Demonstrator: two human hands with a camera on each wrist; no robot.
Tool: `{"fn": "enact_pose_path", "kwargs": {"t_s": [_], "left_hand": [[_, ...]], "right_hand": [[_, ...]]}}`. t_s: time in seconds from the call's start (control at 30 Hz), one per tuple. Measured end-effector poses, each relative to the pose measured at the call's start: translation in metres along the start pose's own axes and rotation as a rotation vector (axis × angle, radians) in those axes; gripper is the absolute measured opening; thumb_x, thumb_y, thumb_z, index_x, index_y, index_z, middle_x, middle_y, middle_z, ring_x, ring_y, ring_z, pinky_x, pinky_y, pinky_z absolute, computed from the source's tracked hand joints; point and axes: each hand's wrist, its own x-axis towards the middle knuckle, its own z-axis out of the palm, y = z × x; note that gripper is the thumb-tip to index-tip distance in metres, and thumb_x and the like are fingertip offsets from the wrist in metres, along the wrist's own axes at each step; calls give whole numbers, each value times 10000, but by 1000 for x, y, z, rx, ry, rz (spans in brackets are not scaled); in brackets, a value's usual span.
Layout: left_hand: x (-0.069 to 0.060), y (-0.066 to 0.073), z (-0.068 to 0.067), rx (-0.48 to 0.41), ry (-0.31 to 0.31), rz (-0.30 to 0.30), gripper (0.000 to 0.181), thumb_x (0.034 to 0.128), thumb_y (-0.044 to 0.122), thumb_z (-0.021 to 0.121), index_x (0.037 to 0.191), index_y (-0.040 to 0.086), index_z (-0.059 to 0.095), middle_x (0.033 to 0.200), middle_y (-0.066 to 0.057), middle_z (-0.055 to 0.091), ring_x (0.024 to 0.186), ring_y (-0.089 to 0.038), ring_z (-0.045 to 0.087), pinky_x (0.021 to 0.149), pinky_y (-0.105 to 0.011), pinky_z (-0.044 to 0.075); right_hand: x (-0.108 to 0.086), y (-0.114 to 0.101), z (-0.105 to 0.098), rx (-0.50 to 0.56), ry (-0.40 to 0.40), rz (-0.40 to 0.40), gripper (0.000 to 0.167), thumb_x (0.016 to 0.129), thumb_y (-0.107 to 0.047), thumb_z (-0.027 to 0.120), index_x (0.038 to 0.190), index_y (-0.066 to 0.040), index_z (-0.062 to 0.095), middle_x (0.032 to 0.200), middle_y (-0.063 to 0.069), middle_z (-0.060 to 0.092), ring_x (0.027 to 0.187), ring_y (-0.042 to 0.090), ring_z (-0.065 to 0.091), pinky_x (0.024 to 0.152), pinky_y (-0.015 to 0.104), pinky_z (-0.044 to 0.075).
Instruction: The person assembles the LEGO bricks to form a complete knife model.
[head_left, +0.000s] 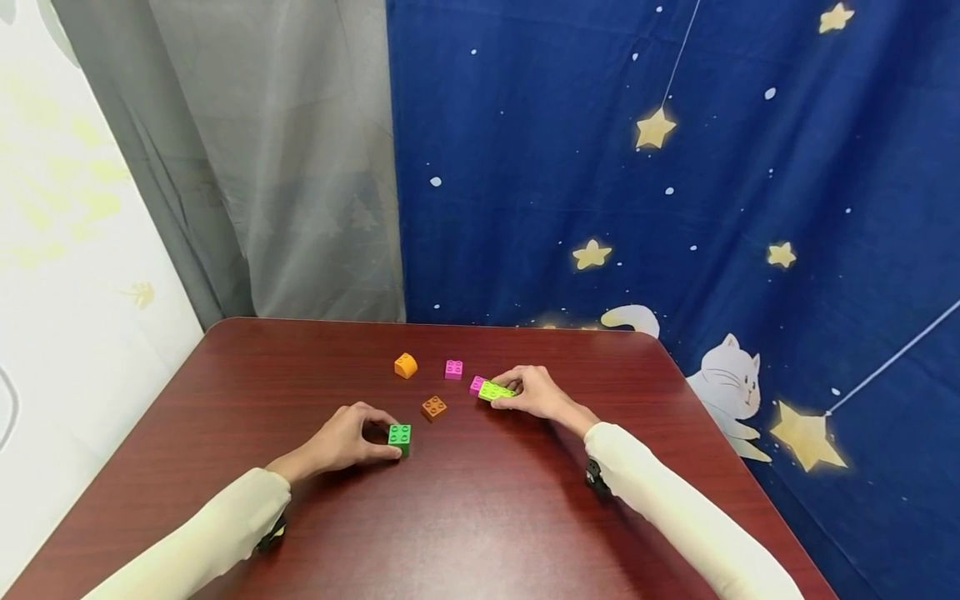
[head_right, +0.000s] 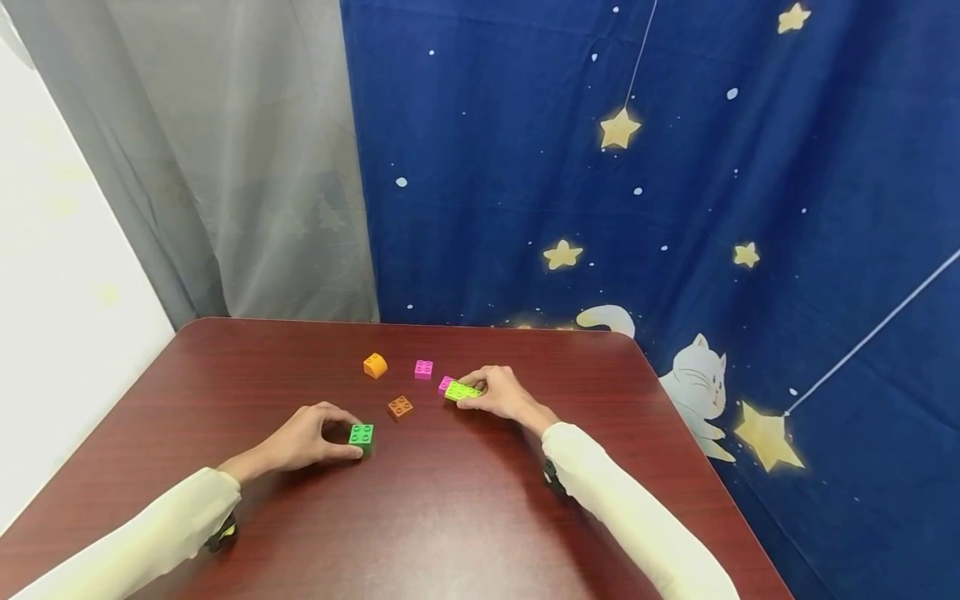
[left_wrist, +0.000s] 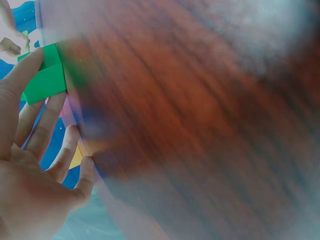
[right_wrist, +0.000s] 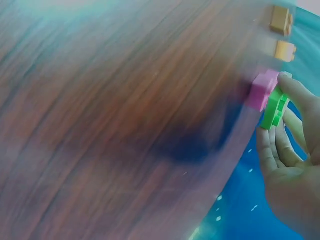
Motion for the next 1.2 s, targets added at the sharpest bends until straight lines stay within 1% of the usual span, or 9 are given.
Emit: {"fn": "enact_pose_path", "kwargs": {"t_s": [0.1,0.27,0.37,0.47,0.6,0.87,1.07,1.2], "left_hand": [[0,1,0,-2,-2,-1,297,794,354,921,1016,203,792,918,128,727,922,-185,611,843,-385,515],[0,2,0,4,1,1,295,789,352,925,1009,204,794,904,142,724,919,-178,613,841,-383,517],[1,2,0,-1,0,6,297,789,352,925,1008,200,795,900,146,724,913,-167,627,840,-382,531],[2,2,0,-9,-5,5,298,788,347,927,1006,194,795,898,141,725,910,-166,641,844,-390,543],[2,1,0,-10,-10,0,300,784,346,929,1003,191,795,893,140,726,919,-182,639,853,-405,538],[1,-1,0,9,-4,6,297,781,364,929,997,208,798,886,164,726,905,-154,615,836,-376,521],[2,-1,1,18,-13,-7,297,786,375,923,997,206,801,883,162,721,906,-165,592,820,-380,513],[2,-2,1,42,-9,-6,320,775,386,927,995,194,798,878,172,711,906,-158,592,813,-369,516]], "right_hand": [[1,-11,2,2,-11,-39,396,822,-263,903,1175,-117,795,948,-1,759,798,109,660,719,222,547],[3,-29,7,-1,-33,-91,390,827,-260,900,1175,-119,792,1040,2,766,839,103,651,748,238,559],[5,-39,11,18,-51,-106,382,828,-265,901,1169,-129,794,1050,-8,769,859,119,658,777,306,585],[7,-49,14,38,-66,-121,378,828,-272,901,1164,-134,796,1012,-21,774,850,128,666,786,359,596],[9,-63,19,53,-87,-134,373,825,-275,904,1159,-147,799,990,-40,778,855,111,675,781,308,589],[13,-84,36,88,-137,-171,366,833,-309,900,1165,-190,804,1019,-82,779,862,55,684,774,215,570],[14,-96,46,131,-181,-194,390,846,-310,889,1192,-164,788,1061,-82,776,894,48,691,825,281,589],[16,-103,52,148,-189,-215,382,849,-312,886,1188,-166,785,1053,-96,771,897,41,688,811,236,577]]}}
